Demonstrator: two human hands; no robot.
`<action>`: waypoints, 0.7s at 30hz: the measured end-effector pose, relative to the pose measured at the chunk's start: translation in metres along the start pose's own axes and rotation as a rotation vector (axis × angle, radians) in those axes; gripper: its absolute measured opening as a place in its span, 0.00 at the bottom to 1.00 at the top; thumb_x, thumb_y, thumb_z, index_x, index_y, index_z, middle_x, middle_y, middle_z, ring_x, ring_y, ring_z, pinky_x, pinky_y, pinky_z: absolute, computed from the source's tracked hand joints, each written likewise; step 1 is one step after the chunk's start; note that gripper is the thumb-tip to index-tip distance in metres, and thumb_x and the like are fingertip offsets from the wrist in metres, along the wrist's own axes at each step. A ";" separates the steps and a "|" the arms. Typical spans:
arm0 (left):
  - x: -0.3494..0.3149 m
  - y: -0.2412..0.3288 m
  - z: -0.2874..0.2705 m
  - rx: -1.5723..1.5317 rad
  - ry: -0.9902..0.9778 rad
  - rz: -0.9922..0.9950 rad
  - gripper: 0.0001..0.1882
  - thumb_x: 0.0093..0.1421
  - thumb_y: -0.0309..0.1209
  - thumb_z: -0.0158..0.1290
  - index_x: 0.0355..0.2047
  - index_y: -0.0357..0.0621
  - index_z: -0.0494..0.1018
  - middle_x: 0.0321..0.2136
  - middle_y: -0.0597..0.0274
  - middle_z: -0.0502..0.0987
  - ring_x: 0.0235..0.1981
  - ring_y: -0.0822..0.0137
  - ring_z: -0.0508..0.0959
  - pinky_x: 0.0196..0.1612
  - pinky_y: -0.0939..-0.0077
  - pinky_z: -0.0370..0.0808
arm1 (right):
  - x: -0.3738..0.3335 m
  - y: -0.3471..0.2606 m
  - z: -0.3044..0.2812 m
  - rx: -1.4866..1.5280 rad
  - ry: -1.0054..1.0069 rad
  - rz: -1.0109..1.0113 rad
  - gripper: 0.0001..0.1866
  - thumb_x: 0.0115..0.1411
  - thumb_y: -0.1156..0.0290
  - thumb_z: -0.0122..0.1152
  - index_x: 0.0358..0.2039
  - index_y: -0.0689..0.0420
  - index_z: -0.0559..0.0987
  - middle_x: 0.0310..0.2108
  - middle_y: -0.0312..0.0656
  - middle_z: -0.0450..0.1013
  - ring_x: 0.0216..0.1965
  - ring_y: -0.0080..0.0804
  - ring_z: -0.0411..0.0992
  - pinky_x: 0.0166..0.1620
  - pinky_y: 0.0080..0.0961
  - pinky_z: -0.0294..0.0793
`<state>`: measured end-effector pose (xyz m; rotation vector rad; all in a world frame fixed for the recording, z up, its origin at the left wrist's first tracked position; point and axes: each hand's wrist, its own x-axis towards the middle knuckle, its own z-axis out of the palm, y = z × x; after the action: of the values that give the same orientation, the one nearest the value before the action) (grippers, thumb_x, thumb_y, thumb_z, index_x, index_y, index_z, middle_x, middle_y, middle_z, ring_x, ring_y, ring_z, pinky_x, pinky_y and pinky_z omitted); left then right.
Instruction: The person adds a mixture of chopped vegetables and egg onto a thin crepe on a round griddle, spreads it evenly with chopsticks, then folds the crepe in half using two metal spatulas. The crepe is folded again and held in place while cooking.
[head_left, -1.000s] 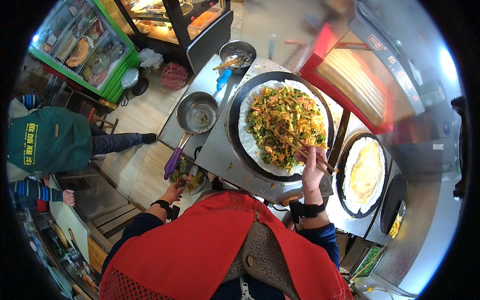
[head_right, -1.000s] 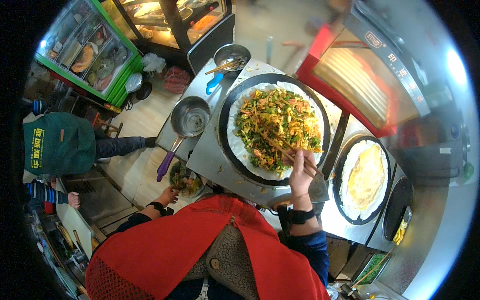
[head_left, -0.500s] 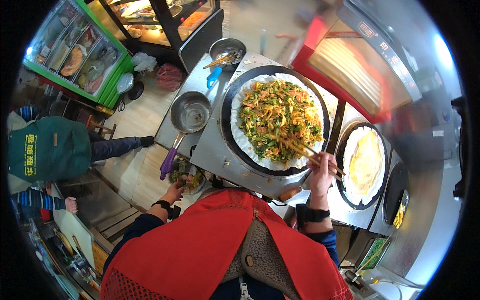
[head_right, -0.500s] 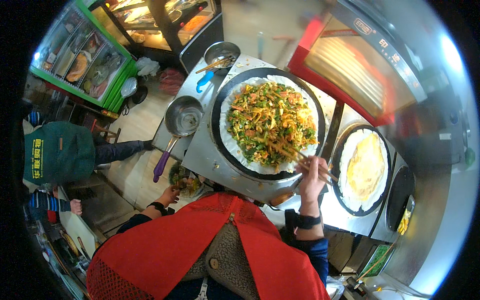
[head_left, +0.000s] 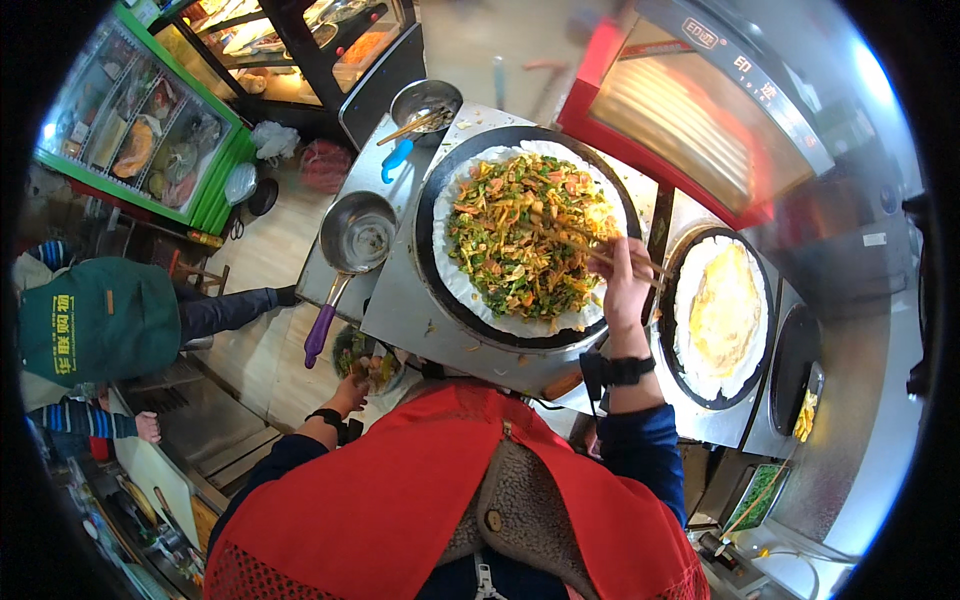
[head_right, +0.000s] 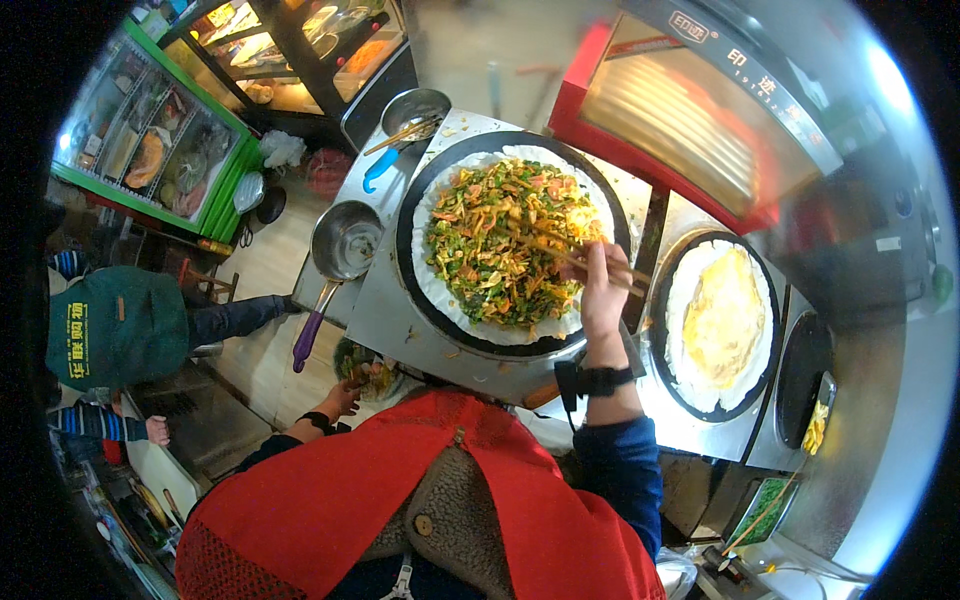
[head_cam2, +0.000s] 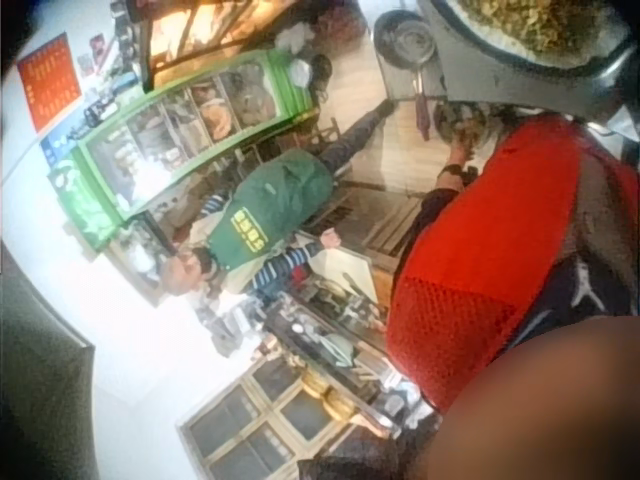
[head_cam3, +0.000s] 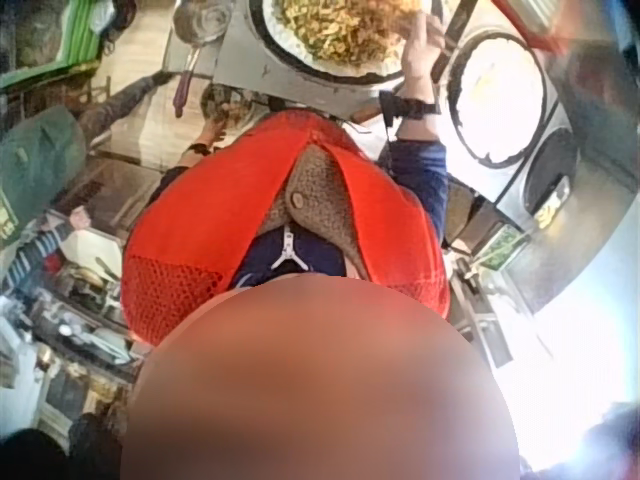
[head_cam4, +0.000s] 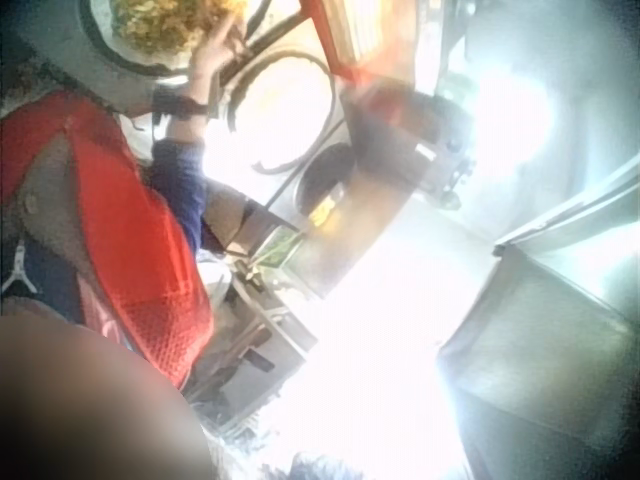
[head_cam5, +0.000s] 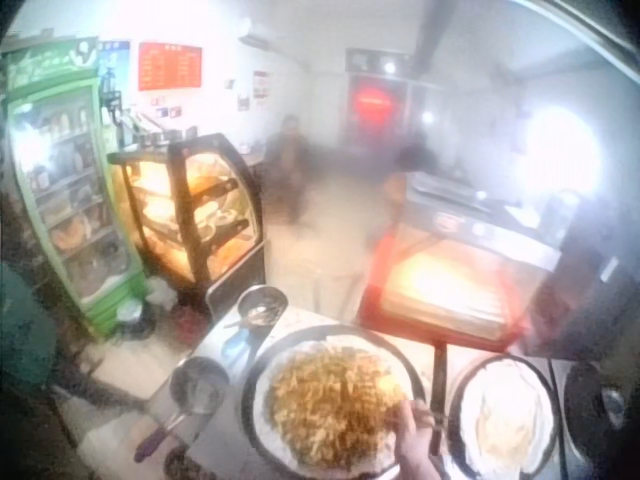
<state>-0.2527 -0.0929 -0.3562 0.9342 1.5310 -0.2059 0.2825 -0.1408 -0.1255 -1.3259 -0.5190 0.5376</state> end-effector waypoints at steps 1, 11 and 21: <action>0.000 -0.002 0.001 0.006 0.015 0.001 0.25 0.60 0.34 0.50 0.56 0.46 0.58 0.32 0.55 0.72 0.22 0.62 0.72 0.27 0.61 0.73 | 0.009 0.006 0.001 0.024 0.007 -0.004 0.10 0.64 0.66 0.50 0.34 0.61 0.71 0.26 0.44 0.73 0.23 0.30 0.74 0.27 0.23 0.77; -0.016 0.011 0.015 -0.093 0.043 -0.106 0.25 0.62 0.35 0.48 0.58 0.49 0.57 0.36 0.54 0.72 0.23 0.61 0.71 0.29 0.59 0.73 | -0.018 -0.006 -0.105 0.126 0.142 0.106 0.11 0.65 0.63 0.48 0.35 0.58 0.71 0.28 0.44 0.74 0.23 0.27 0.73 0.27 0.18 0.73; 0.008 0.038 0.014 -0.033 -0.027 -0.001 0.23 0.63 0.36 0.48 0.56 0.46 0.60 0.39 0.54 0.74 0.26 0.64 0.73 0.29 0.65 0.72 | -0.067 -0.017 -0.125 -0.005 0.210 0.079 0.12 0.65 0.64 0.48 0.35 0.60 0.71 0.27 0.45 0.74 0.22 0.29 0.74 0.26 0.20 0.74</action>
<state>-0.2165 -0.0730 -0.3514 0.9011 1.5062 -0.1932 0.3109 -0.2808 -0.1330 -1.3938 -0.2963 0.4551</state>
